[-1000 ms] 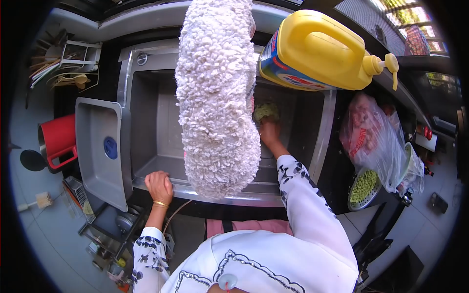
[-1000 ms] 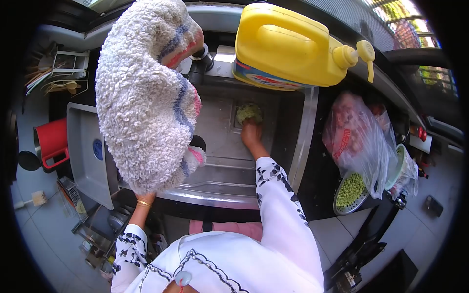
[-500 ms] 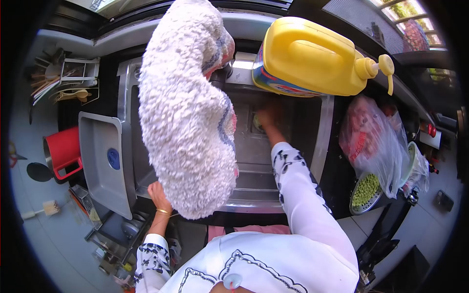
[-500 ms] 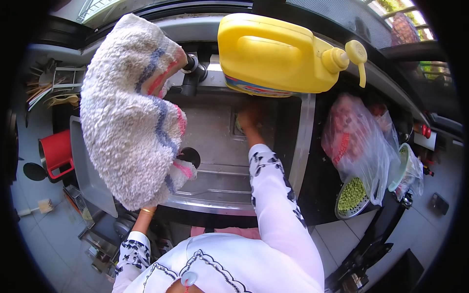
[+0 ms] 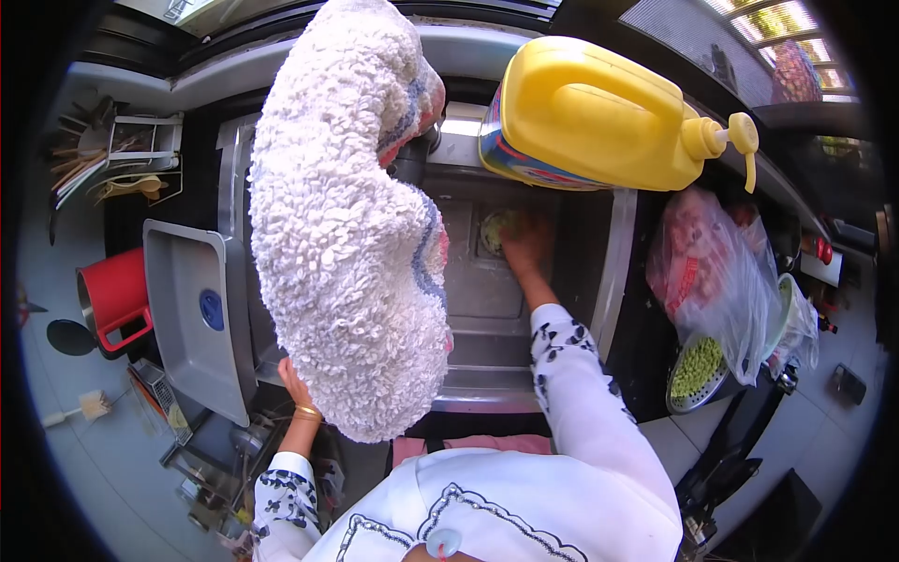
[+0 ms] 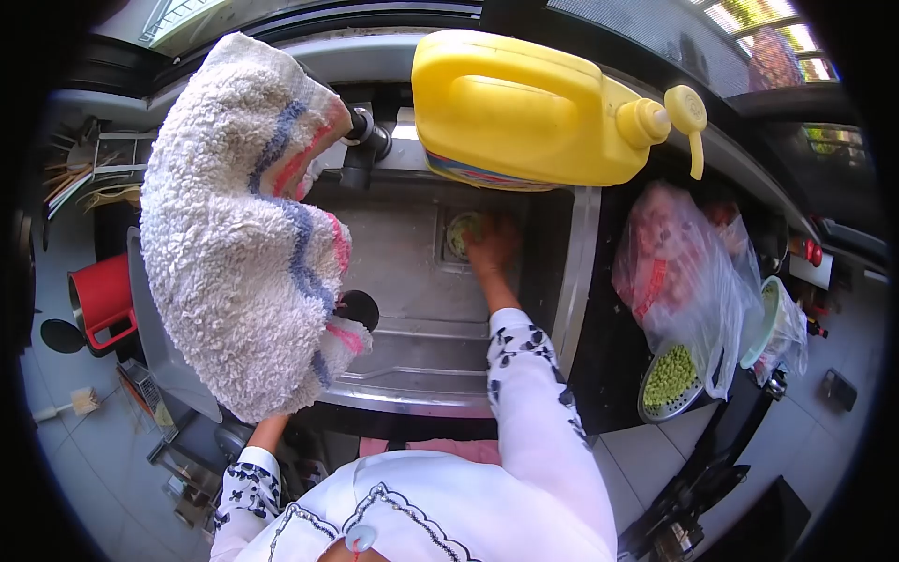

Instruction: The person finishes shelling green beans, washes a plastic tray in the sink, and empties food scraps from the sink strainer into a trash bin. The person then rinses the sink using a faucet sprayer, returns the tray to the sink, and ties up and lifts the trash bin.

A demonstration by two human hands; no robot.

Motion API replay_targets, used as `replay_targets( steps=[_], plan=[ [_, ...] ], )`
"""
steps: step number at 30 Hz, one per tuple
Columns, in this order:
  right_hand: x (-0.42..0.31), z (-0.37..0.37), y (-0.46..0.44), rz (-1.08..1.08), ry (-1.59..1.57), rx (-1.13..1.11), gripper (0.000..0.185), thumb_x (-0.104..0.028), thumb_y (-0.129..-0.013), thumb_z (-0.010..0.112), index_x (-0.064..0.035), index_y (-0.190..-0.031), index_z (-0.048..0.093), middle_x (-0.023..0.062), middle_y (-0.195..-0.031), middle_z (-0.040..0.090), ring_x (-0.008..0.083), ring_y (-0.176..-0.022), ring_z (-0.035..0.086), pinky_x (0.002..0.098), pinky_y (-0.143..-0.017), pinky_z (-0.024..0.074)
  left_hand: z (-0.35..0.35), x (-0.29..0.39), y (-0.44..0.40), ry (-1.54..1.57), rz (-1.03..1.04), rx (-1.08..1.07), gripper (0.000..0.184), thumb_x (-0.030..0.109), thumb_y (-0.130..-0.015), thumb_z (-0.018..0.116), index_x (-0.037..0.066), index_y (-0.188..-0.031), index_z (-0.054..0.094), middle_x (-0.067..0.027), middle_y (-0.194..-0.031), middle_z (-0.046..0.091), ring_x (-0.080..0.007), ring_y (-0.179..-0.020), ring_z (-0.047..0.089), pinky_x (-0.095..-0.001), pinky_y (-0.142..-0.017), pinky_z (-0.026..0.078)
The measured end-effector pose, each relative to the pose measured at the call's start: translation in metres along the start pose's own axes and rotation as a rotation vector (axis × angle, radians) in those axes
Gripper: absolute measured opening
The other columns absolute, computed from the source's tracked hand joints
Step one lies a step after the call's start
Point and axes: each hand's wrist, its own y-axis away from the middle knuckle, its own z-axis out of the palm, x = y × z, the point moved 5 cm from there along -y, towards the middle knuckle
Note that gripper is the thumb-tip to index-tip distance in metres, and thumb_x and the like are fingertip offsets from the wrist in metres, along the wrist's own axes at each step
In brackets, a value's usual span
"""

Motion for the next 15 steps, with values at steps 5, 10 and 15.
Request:
replay_targets(
  steps=[5, 10, 15],
  plan=[
    [-0.039, 0.016, 0.011, 0.137, -0.007, 0.035, 0.06, -0.038, -0.076, 0.063, -0.0101, -0.126, 0.046, 0.0171, -0.135, 0.036, 0.0345, -0.129, 0.027, 0.0559, -0.101, 0.0223, -0.006, 0.027, -0.029, -0.098, 0.033, -0.304, 0.024, 0.02, -0.083, 0.046, 0.005, -0.097, 0.06, -0.0157, -0.098, 0.057, -0.0336, -0.095, 0.049, -0.0472, -0.091, 0.03],
    [-0.03, 0.048, 0.03, 0.162, -0.094, 0.036, 0.051, -0.033, -0.08, 0.061, -0.0098, -0.124, 0.047, 0.0176, -0.134, 0.038, 0.0346, -0.127, 0.03, 0.0534, -0.102, 0.0234, -0.009, 0.028, -0.03, -0.089, 0.049, -0.279, 0.023, 0.02, -0.084, 0.046, 0.004, -0.093, 0.06, -0.0145, -0.095, 0.058, -0.0323, -0.093, 0.05, -0.0464, -0.089, 0.031],
    [-0.015, 0.064, 0.021, 0.085, -0.005, -0.02, 0.045, -0.031, -0.081, 0.059, -0.0065, -0.118, 0.048, 0.0195, -0.125, 0.044, 0.0363, -0.114, 0.042, 0.0508, -0.095, 0.0321, -0.007, 0.026, -0.029, -0.065, 0.058, -0.262, 0.022, 0.021, -0.083, 0.047, 0.005, -0.092, 0.059, -0.0123, -0.095, 0.058, -0.0306, -0.092, 0.051, -0.0448, -0.088, 0.032]
  ],
)
